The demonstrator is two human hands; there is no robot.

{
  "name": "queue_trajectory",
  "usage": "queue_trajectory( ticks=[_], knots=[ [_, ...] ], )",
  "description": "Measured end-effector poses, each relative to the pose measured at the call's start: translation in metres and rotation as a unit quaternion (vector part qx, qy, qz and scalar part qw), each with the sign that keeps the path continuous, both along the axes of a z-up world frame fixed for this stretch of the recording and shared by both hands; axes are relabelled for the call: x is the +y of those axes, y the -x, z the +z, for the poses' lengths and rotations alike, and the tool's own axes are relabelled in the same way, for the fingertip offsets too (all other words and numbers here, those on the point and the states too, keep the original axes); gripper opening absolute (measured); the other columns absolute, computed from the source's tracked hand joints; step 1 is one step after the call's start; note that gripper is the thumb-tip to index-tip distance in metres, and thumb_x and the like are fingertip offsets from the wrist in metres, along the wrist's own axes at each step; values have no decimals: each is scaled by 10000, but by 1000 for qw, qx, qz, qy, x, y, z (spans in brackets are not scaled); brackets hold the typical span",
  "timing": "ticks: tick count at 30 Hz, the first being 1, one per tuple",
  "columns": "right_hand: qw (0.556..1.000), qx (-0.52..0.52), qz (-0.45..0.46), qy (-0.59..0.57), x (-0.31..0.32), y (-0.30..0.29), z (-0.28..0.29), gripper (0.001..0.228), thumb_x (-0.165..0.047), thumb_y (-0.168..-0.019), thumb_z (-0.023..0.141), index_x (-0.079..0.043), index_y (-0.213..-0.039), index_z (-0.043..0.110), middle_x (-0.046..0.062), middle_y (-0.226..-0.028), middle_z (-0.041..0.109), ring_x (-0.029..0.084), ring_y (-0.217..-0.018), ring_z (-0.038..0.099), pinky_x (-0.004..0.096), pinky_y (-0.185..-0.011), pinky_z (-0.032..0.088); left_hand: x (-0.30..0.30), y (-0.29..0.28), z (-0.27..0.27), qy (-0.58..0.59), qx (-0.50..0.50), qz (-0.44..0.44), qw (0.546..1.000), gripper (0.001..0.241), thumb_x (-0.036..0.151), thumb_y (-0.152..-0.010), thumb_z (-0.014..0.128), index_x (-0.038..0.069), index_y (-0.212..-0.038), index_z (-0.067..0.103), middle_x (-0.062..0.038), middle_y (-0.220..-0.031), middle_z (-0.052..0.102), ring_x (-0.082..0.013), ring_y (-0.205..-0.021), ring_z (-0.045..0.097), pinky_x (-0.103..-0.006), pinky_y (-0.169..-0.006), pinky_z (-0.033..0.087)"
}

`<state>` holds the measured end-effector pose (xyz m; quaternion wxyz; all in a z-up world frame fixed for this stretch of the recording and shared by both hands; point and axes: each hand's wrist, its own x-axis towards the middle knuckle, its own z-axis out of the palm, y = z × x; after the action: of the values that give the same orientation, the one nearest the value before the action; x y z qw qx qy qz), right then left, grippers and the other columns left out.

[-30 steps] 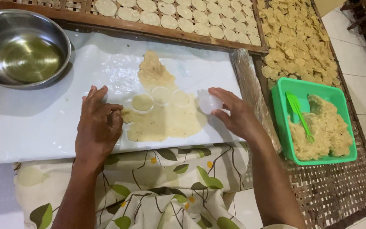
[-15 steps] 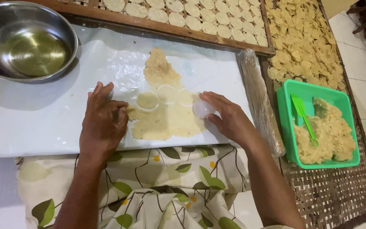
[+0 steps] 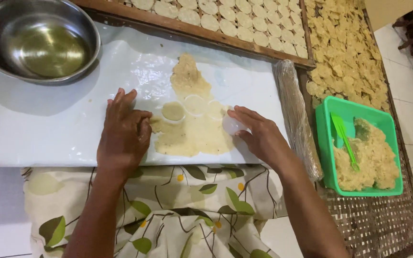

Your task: Cutting circular shapes from flattened dough and placing them on a bamboo drying tray.

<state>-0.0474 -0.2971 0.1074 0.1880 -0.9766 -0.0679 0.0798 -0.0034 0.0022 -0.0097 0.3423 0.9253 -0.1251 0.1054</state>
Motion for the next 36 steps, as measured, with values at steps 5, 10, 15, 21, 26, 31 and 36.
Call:
queue_trajectory(
  ticks=[5,10,15,21,26,31,36],
  knots=[
    [1000,4,-6,-13,-2,-3,0,483,-20,-868,705,-125,-1338,659,163,-1379,649,388,-1333,557,538,-1056,488,-1,1,0,-3,-22,1,1000,162,177,-988,622,145,-1052,767,-89,-1499,564,-351,-1494,431,-482,-1283,269],
    [1000,9,-11,-17,4,0,4,468,-11,-864,700,-109,-1321,666,167,-1385,646,393,-1333,553,527,-1047,502,0,1,-4,-3,-7,0,1000,181,190,-1001,606,155,-1068,771,-73,-1520,552,-333,-1509,416,-468,-1290,246],
    [1000,-4,-10,0,1,-6,1,482,0,-864,701,-99,-1335,663,174,-1375,649,392,-1324,565,518,-1047,509,-1,1,-1,0,-14,1,1000,171,184,-1002,610,150,-1065,765,-68,-1517,545,-334,-1506,414,-470,-1290,251],
    [999,-28,-17,-14,-8,-5,-7,491,-9,-839,740,-133,-1311,684,176,-1357,655,431,-1262,593,512,-945,576,-1,-1,-5,-8,-6,-2,1000,161,186,-1010,620,153,-1062,769,-78,-1509,553,-331,-1507,422,-458,-1293,238],
    [993,-51,-27,-104,-32,-9,-21,523,31,-833,744,-111,-1330,665,222,-1336,655,471,-1217,611,529,-911,599,1,1,-2,5,-9,-1,1000,160,184,-996,627,145,-1057,770,-72,-1504,555,-325,-1505,424,-448,-1296,241],
    [986,-117,-58,-105,-80,8,-11,570,-3,-901,736,-55,-1443,567,245,-1397,601,482,-1173,610,536,-877,587,0,1,1,14,-13,-10,1000,137,144,-981,648,123,-1049,765,-111,-1478,576,-361,-1480,450,-471,-1283,262],
    [969,-71,-177,-156,-81,30,-3,597,-31,-886,715,-119,-1459,569,201,-1430,584,425,-1289,559,466,-1020,526,1,0,1,19,8,-12,1000,164,165,-988,628,137,-1055,775,-100,-1509,562,-348,-1503,425,-460,-1294,234]
  ],
)
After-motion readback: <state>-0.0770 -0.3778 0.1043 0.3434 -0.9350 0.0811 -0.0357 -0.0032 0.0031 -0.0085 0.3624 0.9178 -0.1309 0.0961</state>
